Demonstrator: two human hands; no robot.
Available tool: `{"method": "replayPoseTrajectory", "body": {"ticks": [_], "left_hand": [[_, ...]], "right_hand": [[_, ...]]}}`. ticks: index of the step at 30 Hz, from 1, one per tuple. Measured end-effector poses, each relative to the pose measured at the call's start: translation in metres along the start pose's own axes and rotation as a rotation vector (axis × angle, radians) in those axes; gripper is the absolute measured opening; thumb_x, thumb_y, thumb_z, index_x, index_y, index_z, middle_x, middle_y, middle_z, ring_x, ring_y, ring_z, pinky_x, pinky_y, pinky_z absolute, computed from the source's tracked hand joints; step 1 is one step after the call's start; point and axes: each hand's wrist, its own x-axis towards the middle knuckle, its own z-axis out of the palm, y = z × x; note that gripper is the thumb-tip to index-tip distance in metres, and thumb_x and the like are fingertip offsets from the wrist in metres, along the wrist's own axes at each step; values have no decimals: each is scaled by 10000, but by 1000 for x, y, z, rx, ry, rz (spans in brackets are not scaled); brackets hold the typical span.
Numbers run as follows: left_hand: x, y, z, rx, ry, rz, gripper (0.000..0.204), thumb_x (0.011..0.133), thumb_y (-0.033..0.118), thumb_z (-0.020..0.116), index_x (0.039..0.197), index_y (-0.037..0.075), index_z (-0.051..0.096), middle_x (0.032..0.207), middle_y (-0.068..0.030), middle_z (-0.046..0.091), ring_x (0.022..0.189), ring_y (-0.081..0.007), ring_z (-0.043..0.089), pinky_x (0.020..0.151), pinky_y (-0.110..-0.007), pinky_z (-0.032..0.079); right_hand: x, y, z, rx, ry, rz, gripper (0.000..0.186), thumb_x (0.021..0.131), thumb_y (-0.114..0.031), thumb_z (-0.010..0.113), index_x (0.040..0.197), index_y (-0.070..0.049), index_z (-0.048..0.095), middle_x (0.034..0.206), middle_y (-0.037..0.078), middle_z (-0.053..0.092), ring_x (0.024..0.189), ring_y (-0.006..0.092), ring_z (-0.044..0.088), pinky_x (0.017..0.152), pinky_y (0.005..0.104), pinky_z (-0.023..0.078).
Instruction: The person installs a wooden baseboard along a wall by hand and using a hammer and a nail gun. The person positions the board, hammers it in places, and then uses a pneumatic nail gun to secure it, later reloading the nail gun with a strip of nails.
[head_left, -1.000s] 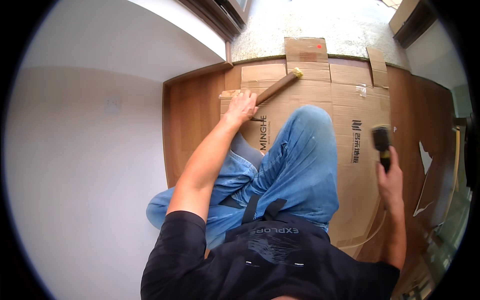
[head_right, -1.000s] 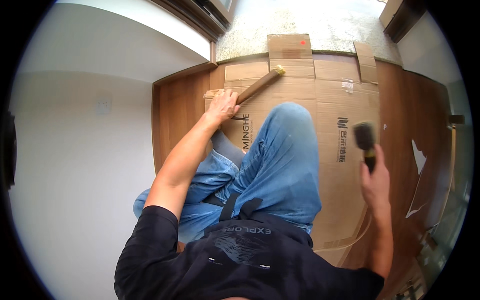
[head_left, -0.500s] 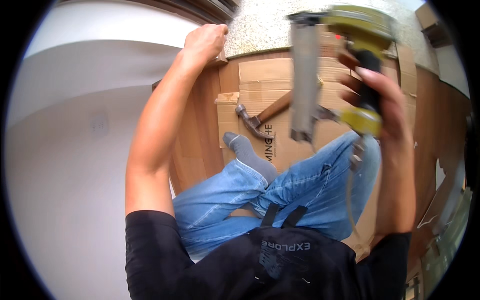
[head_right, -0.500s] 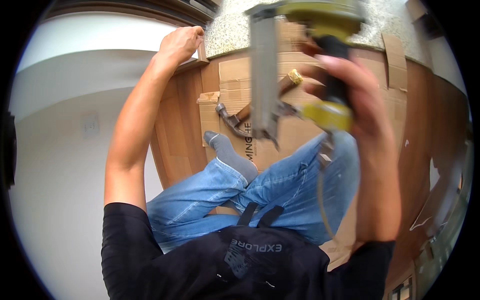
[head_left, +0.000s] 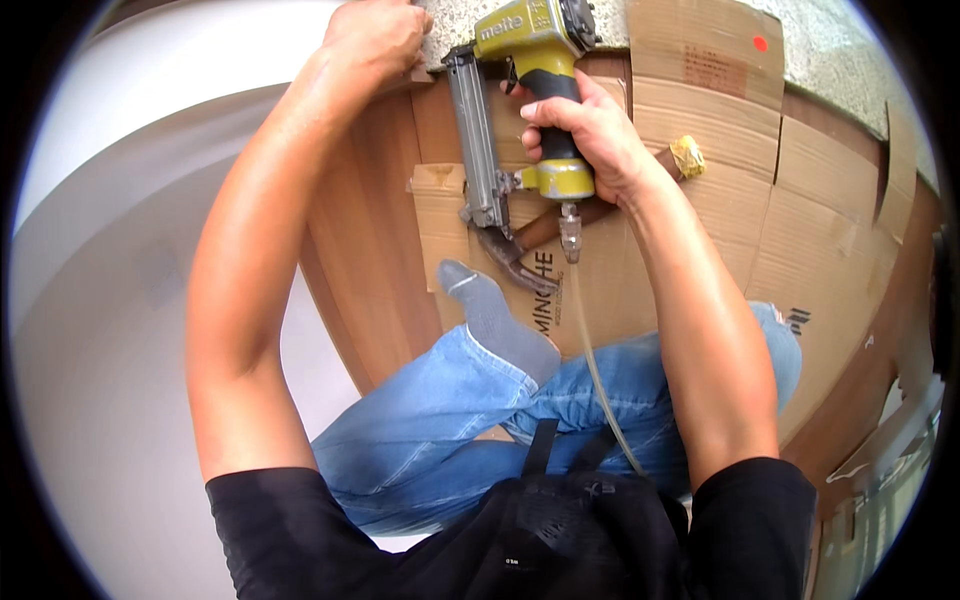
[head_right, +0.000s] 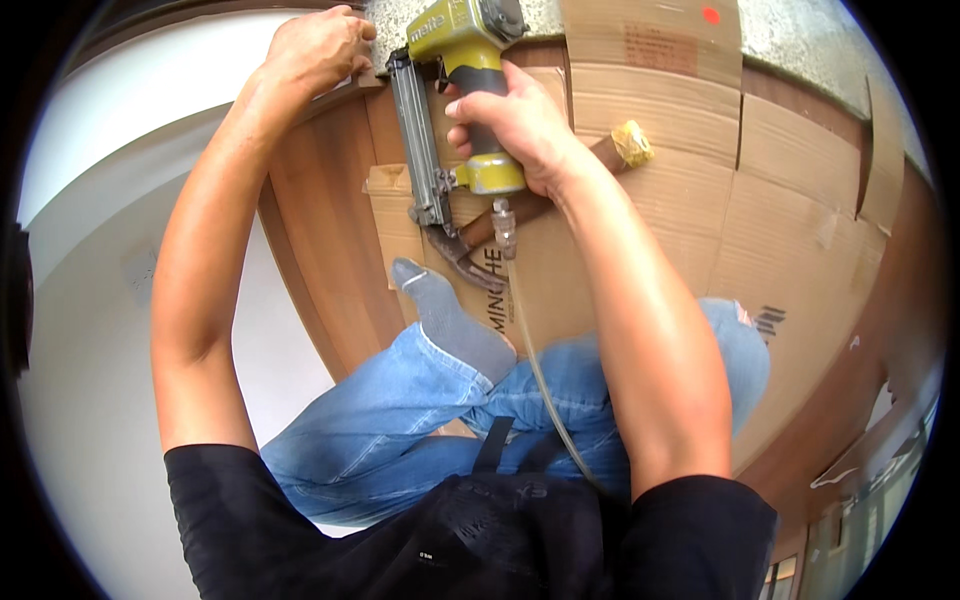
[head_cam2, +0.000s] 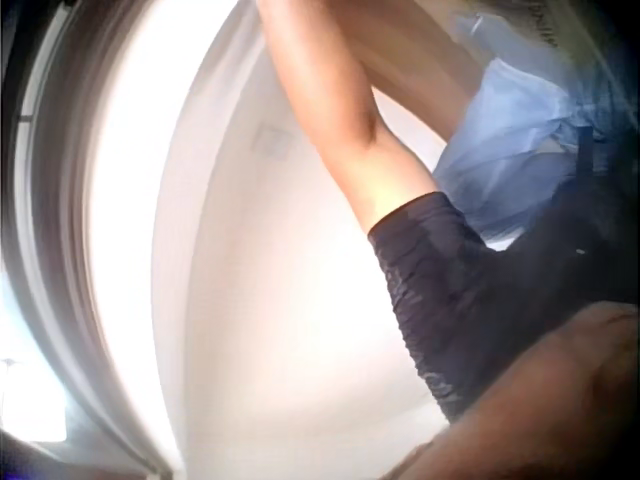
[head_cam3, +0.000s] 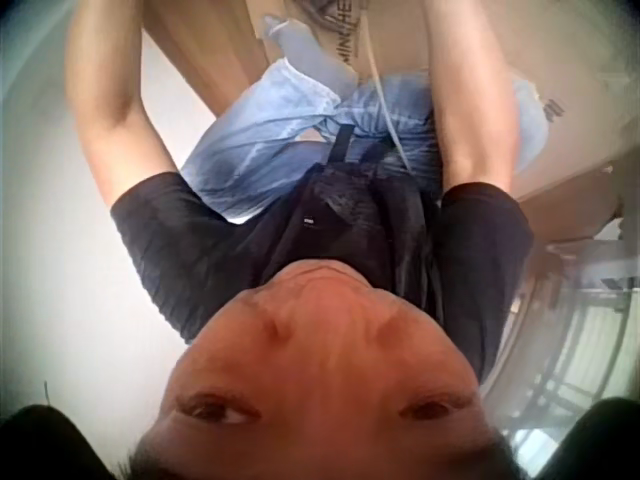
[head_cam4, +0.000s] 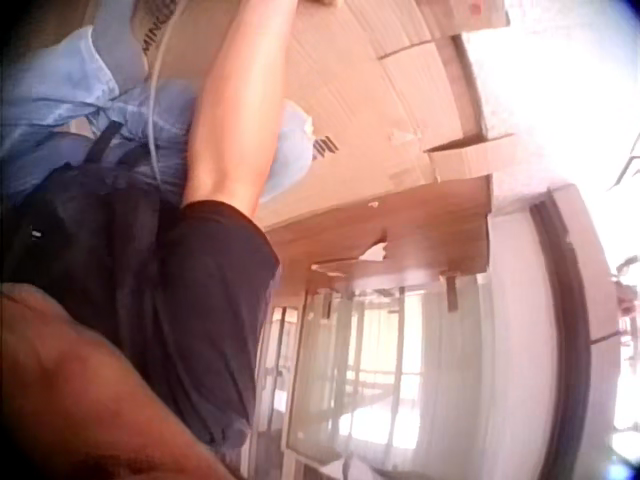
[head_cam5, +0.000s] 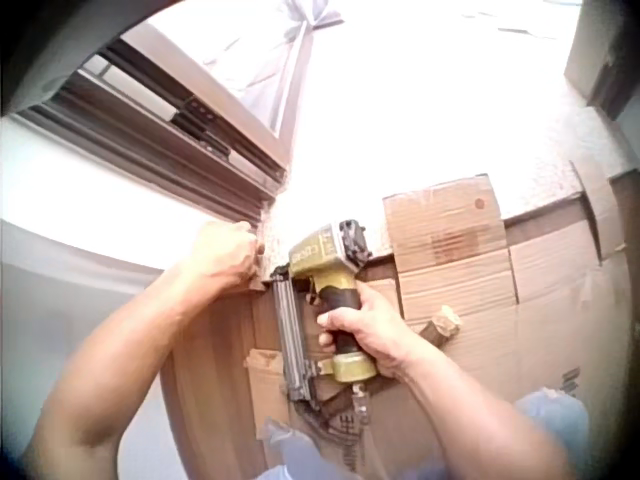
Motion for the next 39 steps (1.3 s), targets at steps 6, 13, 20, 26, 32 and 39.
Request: {"method": "replayPoseTrajectory", "body": {"ticks": [6,13,20,26,32,39], "left_hand": [[6,-7,13,19,30,24,164,789,326,761,785,164,786,852,-102,763,790,-304,762,673,-456,617],[-1,-7,2,-94,52,45,169,739,304,805,772,139,789,827,-116,760,766,-311,757,674,-463,615],[2,-3,-5,-61,-17,81,159,753,288,794,789,133,792,848,-125,763,821,-335,755,713,-476,616],[4,-7,4,-57,4,89,199,773,305,812,860,127,791,894,-138,763,882,-336,754,761,-476,614],[-4,-7,1,-105,12,101,203,788,305,809,845,112,780,884,-145,759,878,-344,752,748,-486,610],[-33,2,-5,116,33,225,303,993,320,581,1102,85,739,1256,-188,665,1227,-317,614,1039,-500,462]], "right_hand": [[3,6,1,13,-14,-55,362,861,-119,750,1182,-21,612,962,71,670,729,135,683,649,303,593],[8,13,4,-7,-51,-5,368,894,-71,703,1246,-16,613,1092,52,702,727,102,662,684,289,597],[10,19,2,-17,-64,-44,355,899,-81,699,1240,-14,630,1053,51,706,712,97,655,665,282,586],[10,20,6,-5,-90,-50,335,902,-84,696,1225,-13,642,1060,48,710,710,91,654,659,279,584],[13,22,8,-9,-78,-20,335,900,-82,696,1220,-6,635,1143,55,717,713,90,652,658,278,585],[11,21,6,-3,-90,-29,332,898,-82,700,1211,2,628,1156,60,716,718,94,653,640,280,584]]}}
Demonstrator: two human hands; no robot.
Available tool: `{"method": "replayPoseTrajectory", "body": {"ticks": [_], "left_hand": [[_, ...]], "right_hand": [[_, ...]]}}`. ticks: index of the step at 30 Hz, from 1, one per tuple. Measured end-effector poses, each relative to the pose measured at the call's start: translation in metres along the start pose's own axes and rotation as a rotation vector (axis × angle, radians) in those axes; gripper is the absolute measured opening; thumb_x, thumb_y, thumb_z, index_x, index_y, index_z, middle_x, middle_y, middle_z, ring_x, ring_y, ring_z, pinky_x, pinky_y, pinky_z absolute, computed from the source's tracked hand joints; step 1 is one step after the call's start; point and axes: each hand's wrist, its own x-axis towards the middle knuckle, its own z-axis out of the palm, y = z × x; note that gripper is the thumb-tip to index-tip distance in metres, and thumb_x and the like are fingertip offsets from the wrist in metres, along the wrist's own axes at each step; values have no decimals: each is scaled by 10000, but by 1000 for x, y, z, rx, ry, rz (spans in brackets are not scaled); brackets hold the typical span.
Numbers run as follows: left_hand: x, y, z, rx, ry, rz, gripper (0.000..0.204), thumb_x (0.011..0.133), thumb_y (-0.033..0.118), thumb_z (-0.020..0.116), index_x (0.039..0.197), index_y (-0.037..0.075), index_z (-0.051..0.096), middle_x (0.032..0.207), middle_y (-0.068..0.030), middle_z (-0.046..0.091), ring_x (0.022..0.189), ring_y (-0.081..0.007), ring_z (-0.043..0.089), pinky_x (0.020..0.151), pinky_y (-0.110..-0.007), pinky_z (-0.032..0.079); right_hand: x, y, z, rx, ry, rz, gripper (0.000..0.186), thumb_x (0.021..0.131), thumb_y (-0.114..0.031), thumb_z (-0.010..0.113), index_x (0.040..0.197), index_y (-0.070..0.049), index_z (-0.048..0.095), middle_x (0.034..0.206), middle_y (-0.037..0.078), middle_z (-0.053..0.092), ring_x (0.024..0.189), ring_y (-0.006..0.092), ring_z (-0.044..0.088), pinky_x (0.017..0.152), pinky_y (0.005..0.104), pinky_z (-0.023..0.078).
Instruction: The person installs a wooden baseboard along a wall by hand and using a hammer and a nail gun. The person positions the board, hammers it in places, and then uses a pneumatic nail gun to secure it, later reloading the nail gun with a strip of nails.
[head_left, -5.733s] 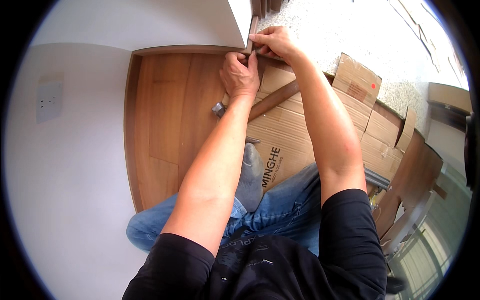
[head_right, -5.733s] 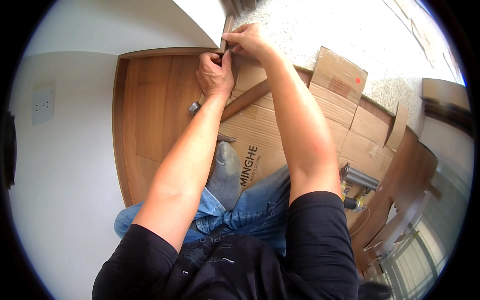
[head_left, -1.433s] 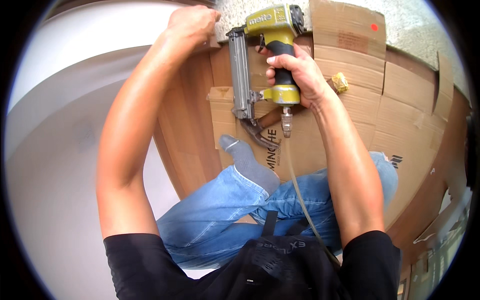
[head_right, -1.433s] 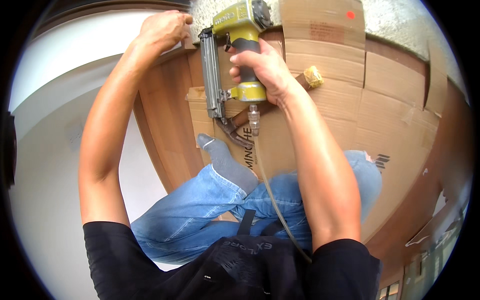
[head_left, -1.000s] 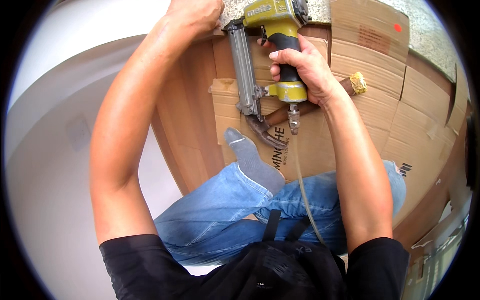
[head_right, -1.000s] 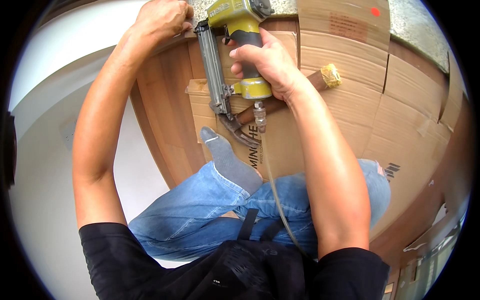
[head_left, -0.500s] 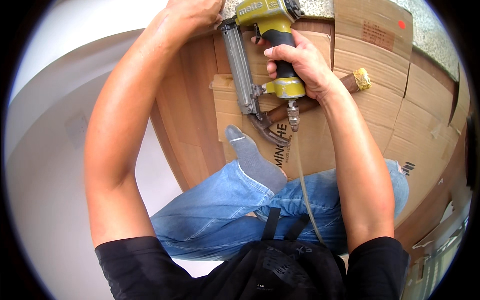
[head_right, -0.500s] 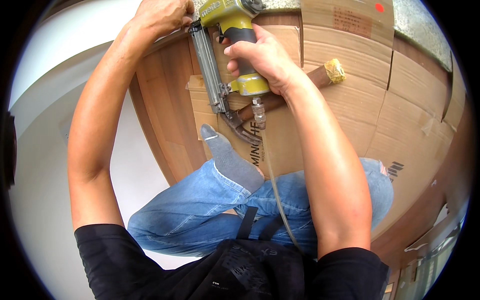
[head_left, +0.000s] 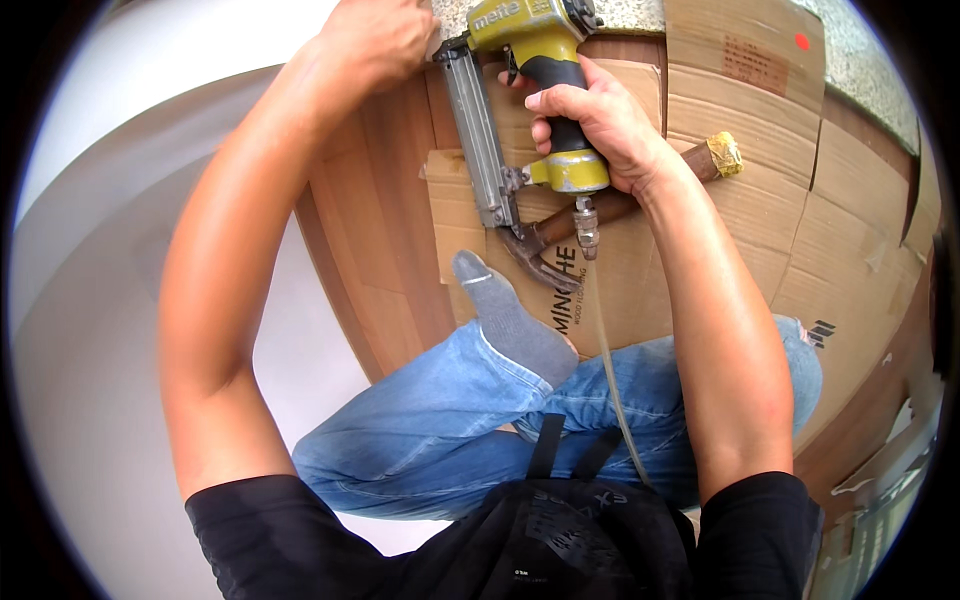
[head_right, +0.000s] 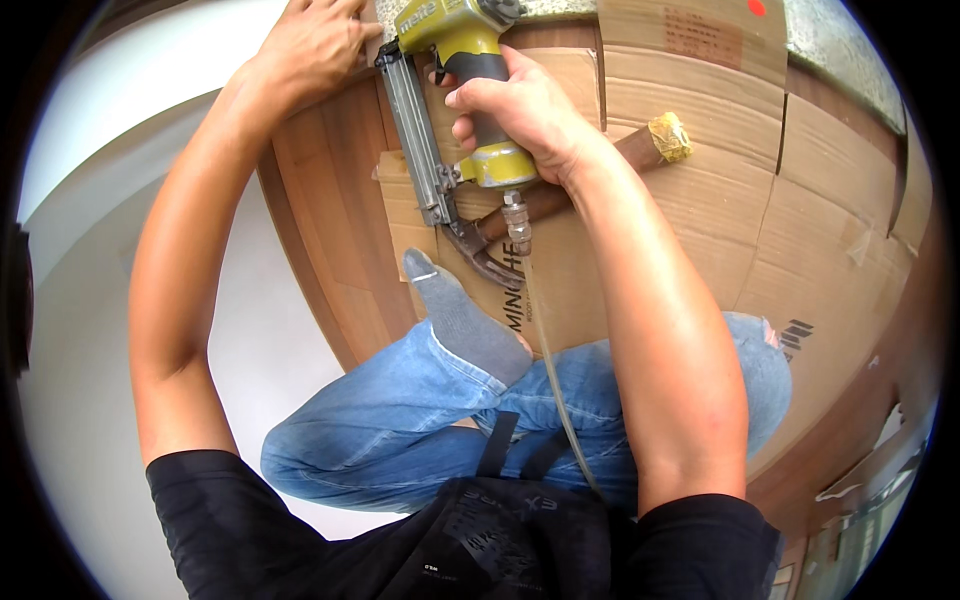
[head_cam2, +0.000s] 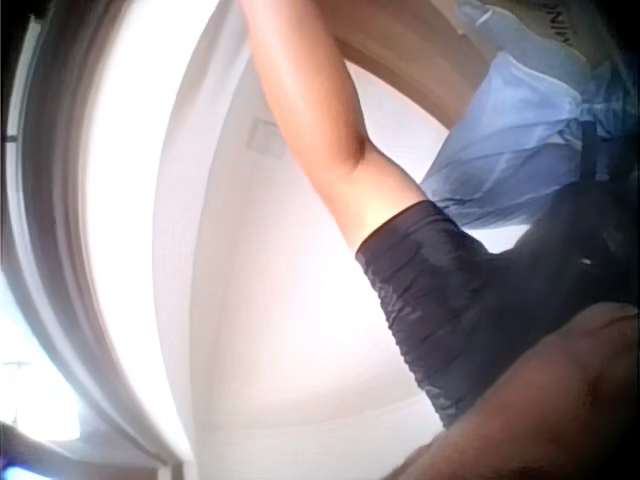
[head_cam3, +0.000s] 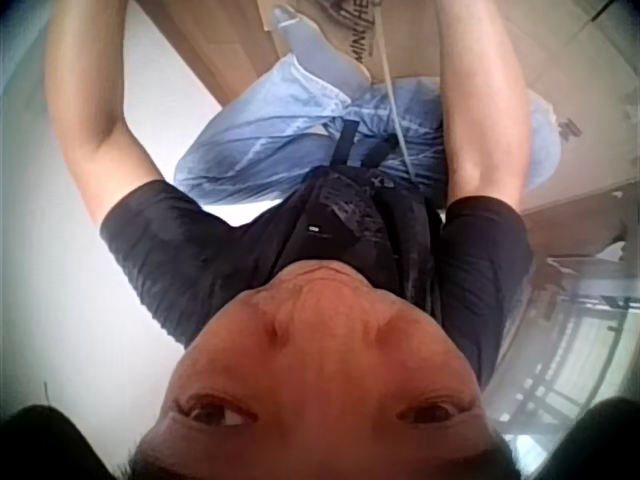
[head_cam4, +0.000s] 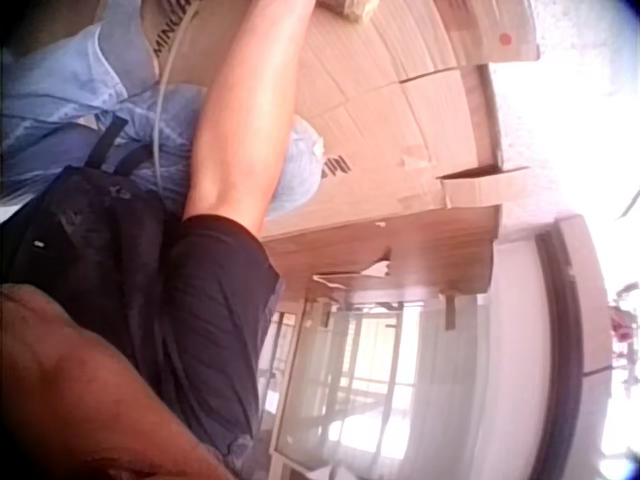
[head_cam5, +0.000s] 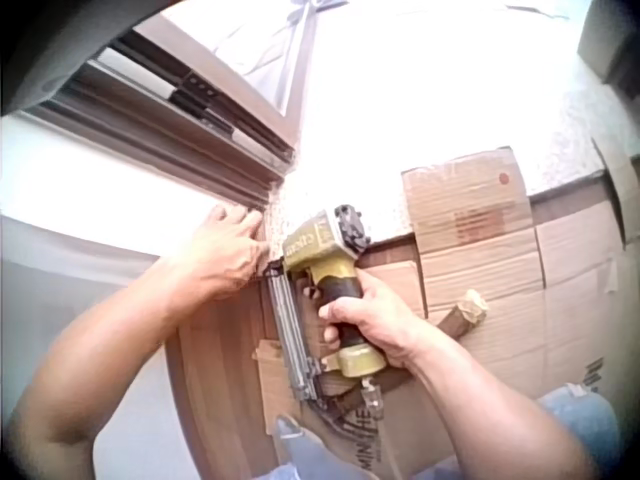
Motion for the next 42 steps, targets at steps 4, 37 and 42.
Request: {"method": "replayPoseTrajectory", "body": {"ticks": [4,37,42], "left_hand": [[-16,7,7,133,138,29,360,1022,336,569,1263,72,616,1318,-218,601,1243,-339,566,1039,-515,421],[-14,24,37,248,145,-108,478,966,321,691,1432,233,630,1423,-61,636,1364,-215,560,1143,-423,418],[-11,27,35,263,98,-132,455,991,288,655,1442,231,628,1465,-72,624,1397,-217,543,1151,-415,415]], "right_hand": [[-1,-3,1,4,13,21,339,899,-83,705,1218,0,626,1077,50,700,703,97,655,627,277,583],[-2,4,-3,76,-23,-16,302,854,-73,729,1103,5,576,939,93,672,698,162,682,622,341,593],[-4,5,-3,70,-8,-22,306,908,-110,715,1191,-13,653,896,19,646,681,99,656,633,275,584]]}}
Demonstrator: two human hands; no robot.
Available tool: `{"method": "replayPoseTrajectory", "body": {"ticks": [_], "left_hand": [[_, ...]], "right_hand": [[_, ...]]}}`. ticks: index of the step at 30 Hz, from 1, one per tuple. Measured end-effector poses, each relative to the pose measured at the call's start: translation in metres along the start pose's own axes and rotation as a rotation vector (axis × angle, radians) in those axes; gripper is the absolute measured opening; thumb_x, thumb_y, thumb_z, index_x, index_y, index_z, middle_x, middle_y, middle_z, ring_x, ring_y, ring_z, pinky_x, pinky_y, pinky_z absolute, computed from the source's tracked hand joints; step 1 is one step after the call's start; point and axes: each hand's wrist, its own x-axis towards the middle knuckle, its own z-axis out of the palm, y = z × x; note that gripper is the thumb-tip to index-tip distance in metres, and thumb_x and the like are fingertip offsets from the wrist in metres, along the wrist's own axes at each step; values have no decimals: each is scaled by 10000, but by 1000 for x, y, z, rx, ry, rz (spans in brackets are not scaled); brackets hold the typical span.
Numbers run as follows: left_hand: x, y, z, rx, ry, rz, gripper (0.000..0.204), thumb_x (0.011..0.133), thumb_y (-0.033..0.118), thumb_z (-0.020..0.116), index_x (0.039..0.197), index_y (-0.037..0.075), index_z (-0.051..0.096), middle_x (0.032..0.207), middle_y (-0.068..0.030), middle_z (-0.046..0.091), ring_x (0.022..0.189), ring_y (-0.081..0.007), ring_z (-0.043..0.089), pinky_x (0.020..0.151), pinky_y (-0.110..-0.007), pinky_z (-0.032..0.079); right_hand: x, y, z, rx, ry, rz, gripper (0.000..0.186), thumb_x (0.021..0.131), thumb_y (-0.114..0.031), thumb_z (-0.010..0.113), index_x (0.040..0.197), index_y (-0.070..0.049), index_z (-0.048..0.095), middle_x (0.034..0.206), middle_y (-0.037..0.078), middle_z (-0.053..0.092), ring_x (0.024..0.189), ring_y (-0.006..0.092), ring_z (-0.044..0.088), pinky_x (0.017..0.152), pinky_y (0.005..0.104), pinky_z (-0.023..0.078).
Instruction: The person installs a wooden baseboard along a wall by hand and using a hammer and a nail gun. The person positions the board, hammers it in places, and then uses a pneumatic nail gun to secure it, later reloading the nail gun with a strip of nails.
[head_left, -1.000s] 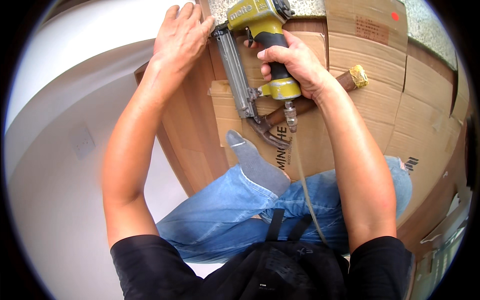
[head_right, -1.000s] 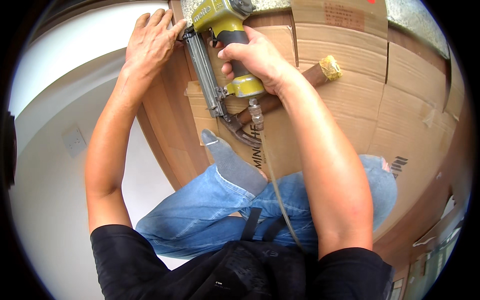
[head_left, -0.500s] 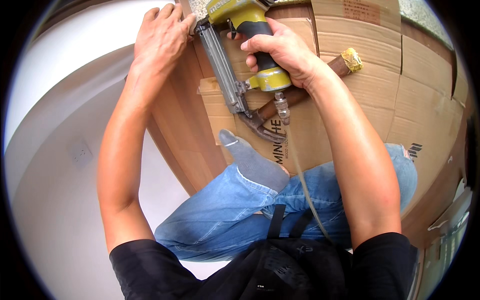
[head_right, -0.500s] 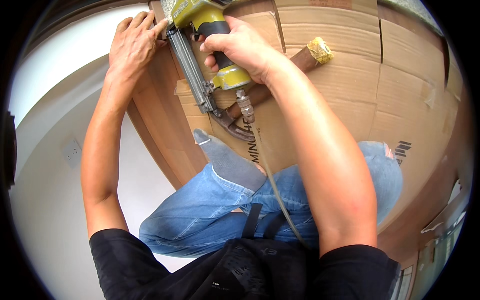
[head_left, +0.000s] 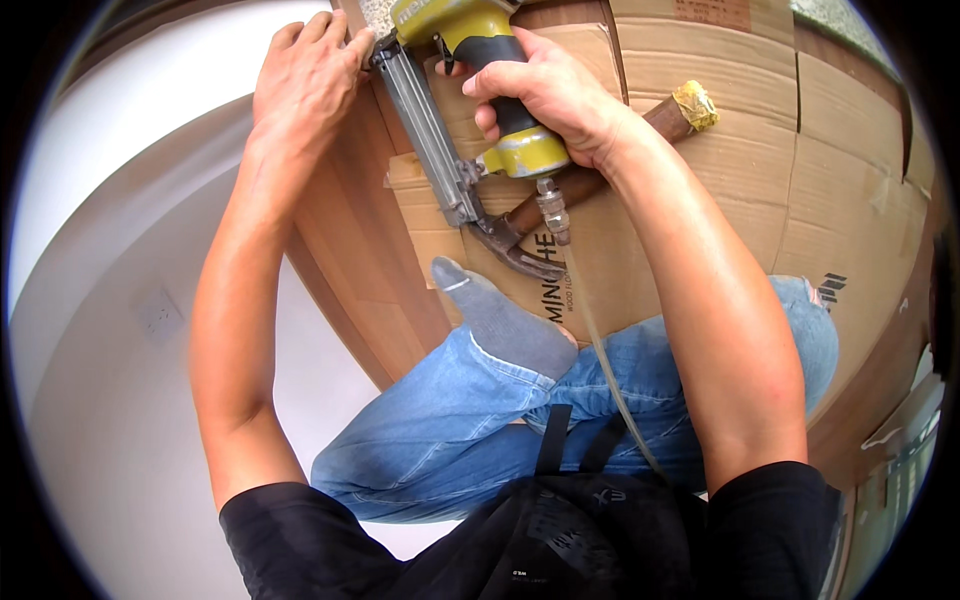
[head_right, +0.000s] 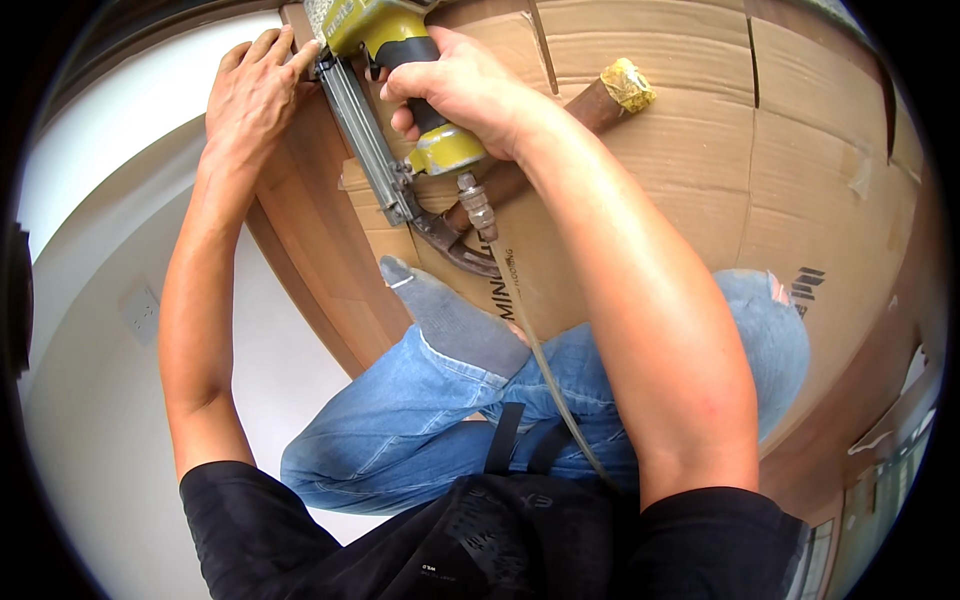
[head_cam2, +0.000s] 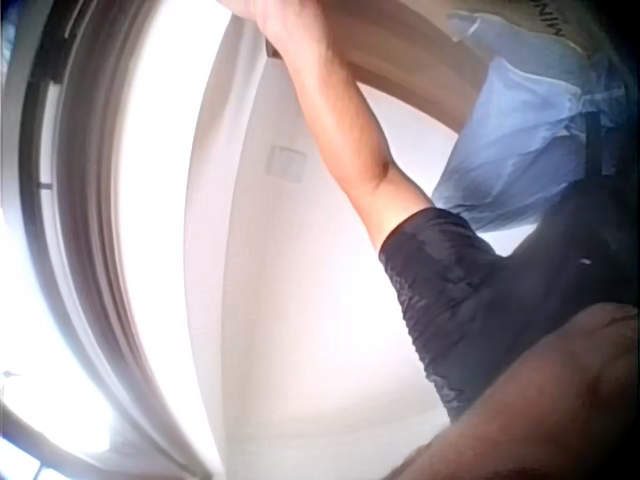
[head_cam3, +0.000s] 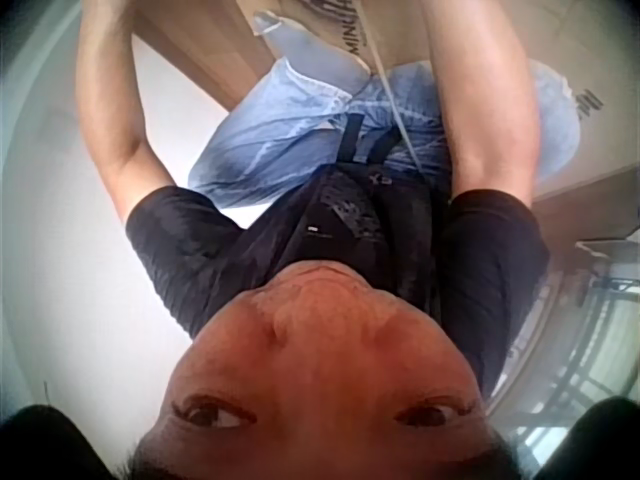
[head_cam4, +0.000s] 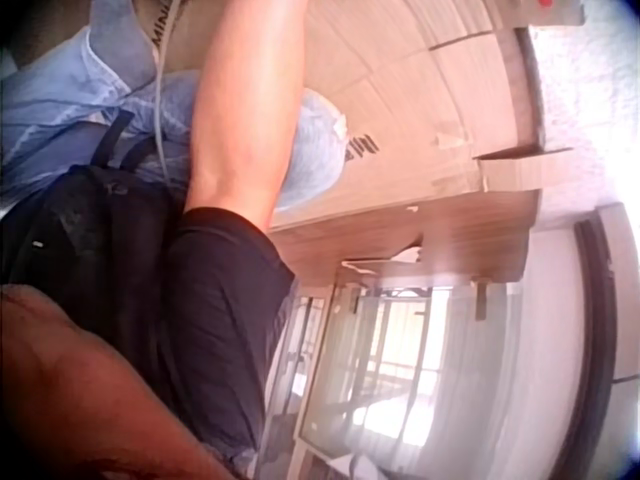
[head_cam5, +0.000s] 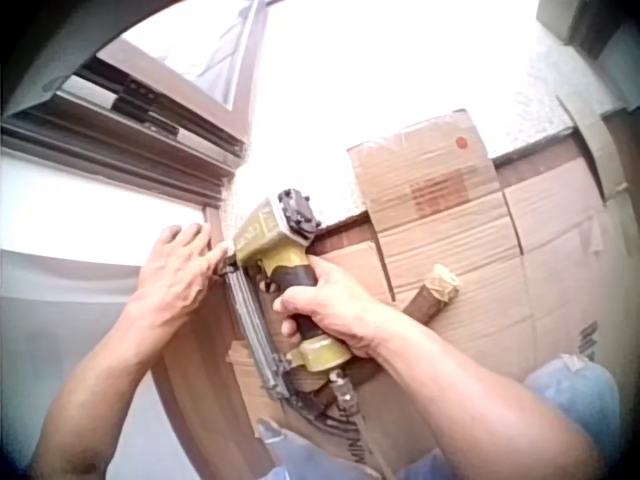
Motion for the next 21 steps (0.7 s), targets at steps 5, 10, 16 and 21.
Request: {"method": "replayPoseTrajectory", "body": {"ticks": [5,10,16,21], "left_hand": [[0,1,4,13,-12,3,423,1019,233,604,1441,230,634,1462,-77,628,1396,-219,547,1148,-407,420],[-1,2,5,31,11,2,415,1019,206,595,1430,232,647,1456,-65,631,1381,-209,558,1140,-401,431],[-1,3,0,50,42,27,415,1018,211,599,1430,235,646,1436,-59,641,1373,-206,563,1131,-399,440],[0,3,3,66,52,33,419,1019,184,589,1431,237,644,1443,-61,637,1372,-209,564,1130,-396,440]], "right_hand": [[-1,-1,-1,16,3,14,303,845,-67,737,1094,6,581,941,93,675,697,166,682,628,341,593],[-3,-1,2,-33,13,-7,302,912,-114,705,1193,-12,662,879,13,640,677,96,651,633,271,580],[-3,0,0,-58,5,-6,306,915,-119,699,1198,-9,667,881,9,637,684,93,649,639,272,584],[-4,0,0,-65,9,-2,317,914,-132,700,1203,-7,666,875,9,634,685,94,646,642,271,582]]}}
